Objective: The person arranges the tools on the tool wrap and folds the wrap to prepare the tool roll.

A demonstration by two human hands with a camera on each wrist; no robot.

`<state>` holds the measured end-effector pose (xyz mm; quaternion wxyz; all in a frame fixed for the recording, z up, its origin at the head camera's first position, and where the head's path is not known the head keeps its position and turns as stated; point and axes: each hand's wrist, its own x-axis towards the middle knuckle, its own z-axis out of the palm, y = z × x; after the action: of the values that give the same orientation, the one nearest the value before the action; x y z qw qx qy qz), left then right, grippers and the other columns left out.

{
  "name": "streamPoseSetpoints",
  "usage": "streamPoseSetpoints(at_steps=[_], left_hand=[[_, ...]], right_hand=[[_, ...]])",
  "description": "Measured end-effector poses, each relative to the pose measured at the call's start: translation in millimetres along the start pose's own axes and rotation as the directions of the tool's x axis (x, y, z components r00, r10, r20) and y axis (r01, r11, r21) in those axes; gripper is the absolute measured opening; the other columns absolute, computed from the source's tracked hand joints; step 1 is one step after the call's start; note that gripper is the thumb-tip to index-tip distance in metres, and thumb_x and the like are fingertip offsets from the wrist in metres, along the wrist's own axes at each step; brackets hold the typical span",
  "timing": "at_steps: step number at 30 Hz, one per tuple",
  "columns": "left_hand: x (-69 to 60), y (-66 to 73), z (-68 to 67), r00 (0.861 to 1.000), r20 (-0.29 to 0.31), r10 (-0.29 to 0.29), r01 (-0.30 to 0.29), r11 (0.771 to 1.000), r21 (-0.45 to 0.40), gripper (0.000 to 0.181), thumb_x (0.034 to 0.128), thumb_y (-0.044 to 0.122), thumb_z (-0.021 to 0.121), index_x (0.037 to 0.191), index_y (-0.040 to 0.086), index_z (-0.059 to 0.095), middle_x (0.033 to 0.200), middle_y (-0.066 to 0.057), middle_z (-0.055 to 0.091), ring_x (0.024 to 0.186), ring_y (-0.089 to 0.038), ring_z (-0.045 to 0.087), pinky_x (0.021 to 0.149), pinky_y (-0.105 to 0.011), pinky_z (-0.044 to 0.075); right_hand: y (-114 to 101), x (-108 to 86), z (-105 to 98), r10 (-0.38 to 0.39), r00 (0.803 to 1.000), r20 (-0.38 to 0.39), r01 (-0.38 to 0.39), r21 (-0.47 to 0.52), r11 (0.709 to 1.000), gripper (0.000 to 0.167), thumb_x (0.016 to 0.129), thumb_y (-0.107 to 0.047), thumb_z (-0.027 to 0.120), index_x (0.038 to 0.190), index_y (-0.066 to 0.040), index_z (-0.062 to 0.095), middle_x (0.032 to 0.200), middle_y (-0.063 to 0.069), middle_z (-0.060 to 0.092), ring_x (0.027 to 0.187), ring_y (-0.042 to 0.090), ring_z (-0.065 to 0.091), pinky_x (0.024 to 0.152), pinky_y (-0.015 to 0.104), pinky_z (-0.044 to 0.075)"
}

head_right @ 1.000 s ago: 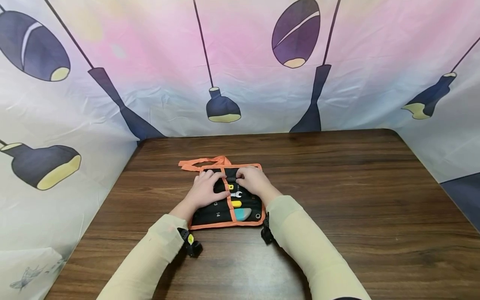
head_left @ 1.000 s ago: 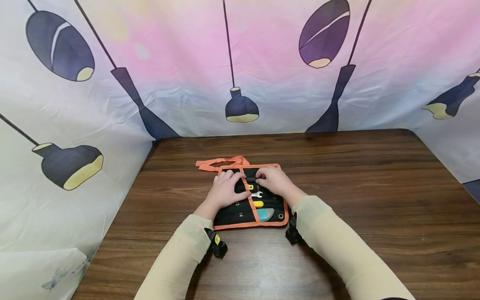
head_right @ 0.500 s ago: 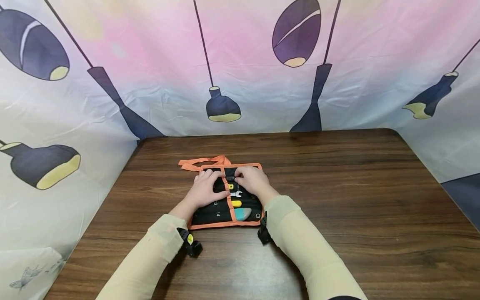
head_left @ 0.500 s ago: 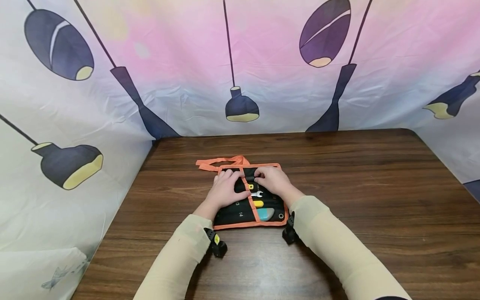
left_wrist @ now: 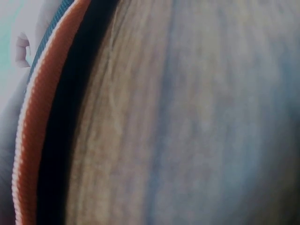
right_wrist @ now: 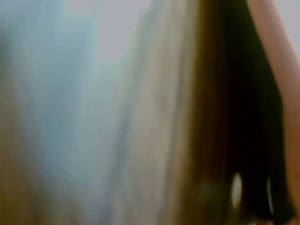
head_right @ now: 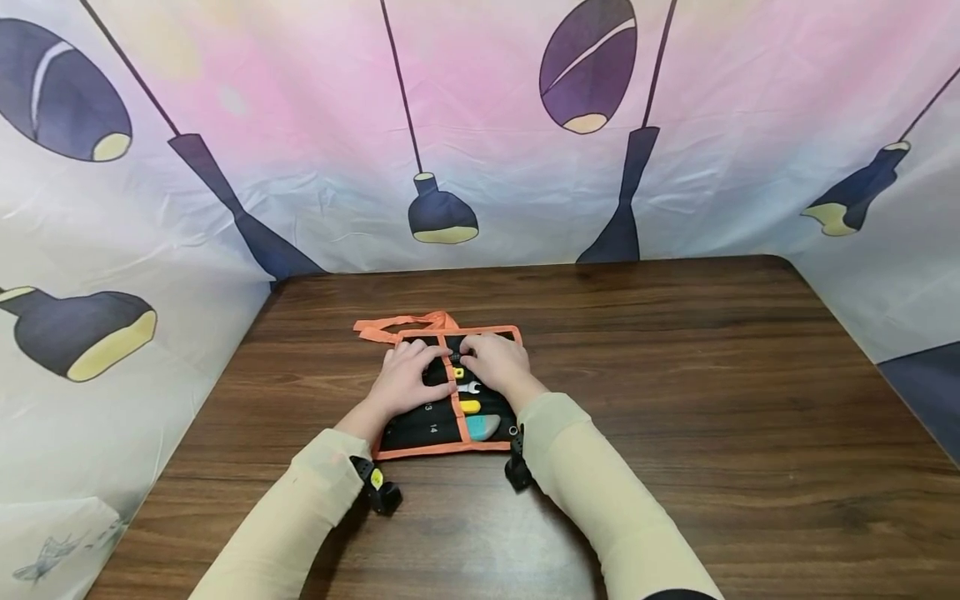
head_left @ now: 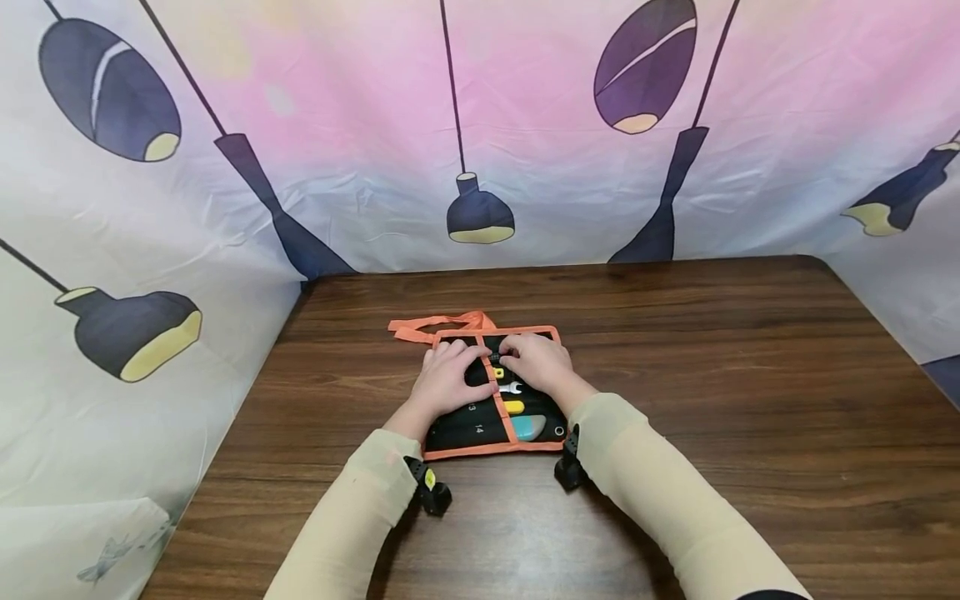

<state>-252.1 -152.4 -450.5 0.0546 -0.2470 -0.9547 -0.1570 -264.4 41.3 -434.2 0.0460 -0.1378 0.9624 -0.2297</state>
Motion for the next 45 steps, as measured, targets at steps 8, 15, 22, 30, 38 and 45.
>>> streamPoseSetpoints(at_steps=[8, 15, 22, 30, 38, 45], left_hand=[[-1.0, 0.9, -2.8, 1.000, 0.009, -0.018, 0.017, 1.000, 0.010, 0.060, 0.0775, 0.058, 0.063, 0.127, 0.024, 0.056, 0.111, 0.001, 0.053, 0.102, -0.020, 0.044, 0.081, -0.042, 0.030], [0.4, 3.1, -2.7, 1.000, 0.017, -0.024, 0.024, 1.000, -0.009, 0.062, 0.0774, 0.057, 0.064, 0.127, 0.021, 0.054, 0.114, -0.002, 0.053, 0.106, -0.021, 0.044, 0.082, -0.042, 0.031], [1.0, 4.6, -0.6, 0.999, 0.034, -0.010, 0.009, 1.000, 0.009, 0.063, 0.0778, 0.058, 0.062, 0.128, 0.021, 0.054, 0.113, -0.002, 0.053, 0.102, -0.022, 0.044, 0.078, -0.039, 0.031], [2.0, 4.2, -2.0, 1.000, 0.029, -0.002, 0.001, 0.999, 0.033, 0.063, 0.0774, 0.058, 0.062, 0.128, 0.021, 0.054, 0.112, -0.001, 0.052, 0.100, -0.020, 0.043, 0.076, -0.038, 0.030], [1.5, 3.7, -0.7, 0.999, -0.020, -0.032, 0.031, 0.998, -0.049, 0.061, 0.0751, 0.055, 0.067, 0.122, 0.018, 0.056, 0.113, -0.003, 0.053, 0.096, -0.021, 0.043, 0.082, -0.042, 0.031], [-1.4, 1.2, -0.6, 0.999, -0.039, -0.019, 0.017, 0.999, -0.043, 0.060, 0.0745, 0.055, 0.068, 0.121, 0.018, 0.058, 0.107, -0.003, 0.054, 0.090, -0.021, 0.042, 0.078, -0.042, 0.032]], right_hand=[[-4.4, 2.8, 4.3, 0.007, 1.000, -0.001, -0.006, 0.021, 1.000, 0.018, 0.092, -0.033, 0.059, 0.109, -0.028, 0.065, 0.087, -0.008, 0.058, 0.072, 0.011, 0.053, 0.062, 0.034, 0.042], [-0.3, 0.8, 5.5, 0.030, 1.000, -0.009, -0.030, 0.023, 0.999, 0.019, 0.092, -0.035, 0.059, 0.109, -0.030, 0.064, 0.084, -0.009, 0.058, 0.071, 0.011, 0.052, 0.062, 0.034, 0.040], [1.8, -2.4, 5.4, 0.032, 0.999, -0.005, -0.031, 0.036, 0.999, 0.019, 0.092, -0.035, 0.059, 0.109, -0.030, 0.064, 0.081, -0.009, 0.057, 0.068, 0.012, 0.051, 0.059, 0.032, 0.039], [-1.0, -1.4, 2.9, 0.019, 1.000, 0.013, -0.019, 0.027, 0.999, 0.021, 0.094, -0.034, 0.057, 0.113, -0.029, 0.061, 0.082, -0.009, 0.057, 0.068, 0.012, 0.052, 0.059, 0.033, 0.039], [-0.3, -1.0, 3.8, 0.041, 0.999, 0.004, -0.041, 0.033, 0.999, 0.020, 0.093, -0.036, 0.057, 0.112, -0.030, 0.062, 0.080, -0.010, 0.058, 0.068, 0.011, 0.052, 0.059, 0.033, 0.039], [-2.4, -1.4, 4.7, 0.041, 0.999, 0.004, -0.041, 0.042, 0.998, 0.020, 0.093, -0.035, 0.057, 0.112, -0.030, 0.062, 0.080, -0.010, 0.058, 0.068, 0.011, 0.052, 0.060, 0.033, 0.039]])
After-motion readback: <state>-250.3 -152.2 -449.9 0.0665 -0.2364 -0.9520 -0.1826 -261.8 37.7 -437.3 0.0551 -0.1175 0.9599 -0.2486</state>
